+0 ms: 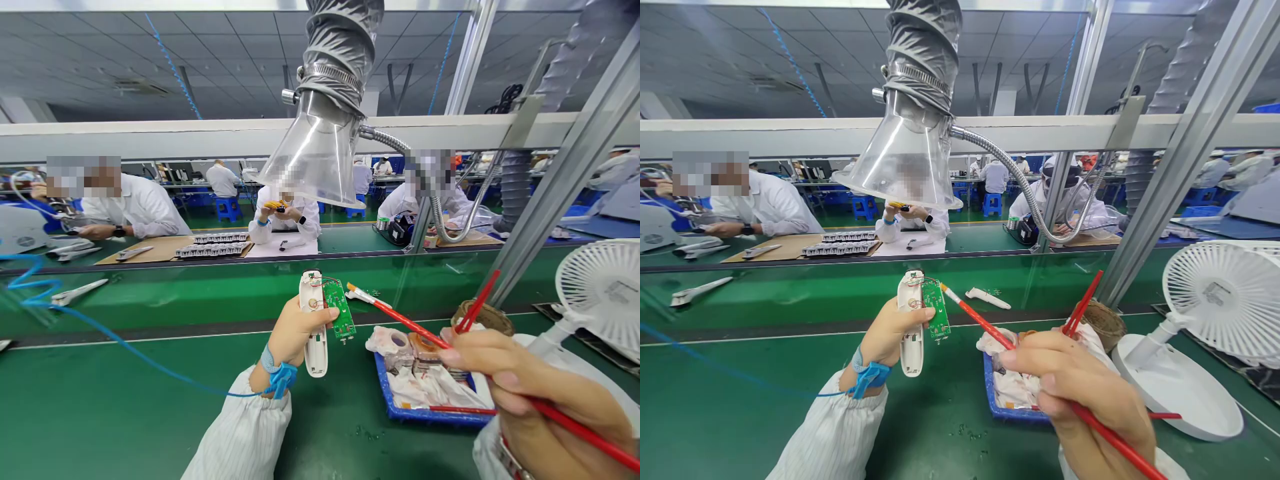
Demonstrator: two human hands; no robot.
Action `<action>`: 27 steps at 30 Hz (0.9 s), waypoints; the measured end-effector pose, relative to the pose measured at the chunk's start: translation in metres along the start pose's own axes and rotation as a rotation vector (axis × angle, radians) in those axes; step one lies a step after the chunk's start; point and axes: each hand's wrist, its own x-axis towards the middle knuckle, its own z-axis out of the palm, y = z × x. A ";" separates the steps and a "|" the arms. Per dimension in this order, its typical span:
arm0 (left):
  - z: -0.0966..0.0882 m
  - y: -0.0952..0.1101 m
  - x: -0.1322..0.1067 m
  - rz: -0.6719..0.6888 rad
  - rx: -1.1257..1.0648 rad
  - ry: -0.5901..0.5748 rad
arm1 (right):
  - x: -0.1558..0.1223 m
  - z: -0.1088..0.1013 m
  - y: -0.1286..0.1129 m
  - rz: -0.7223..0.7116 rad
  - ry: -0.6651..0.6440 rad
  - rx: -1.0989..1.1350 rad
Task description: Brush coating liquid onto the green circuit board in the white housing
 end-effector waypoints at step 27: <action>0.011 -0.029 0.096 -0.001 0.342 0.008 | 0.013 -0.009 0.002 0.086 -0.041 -0.121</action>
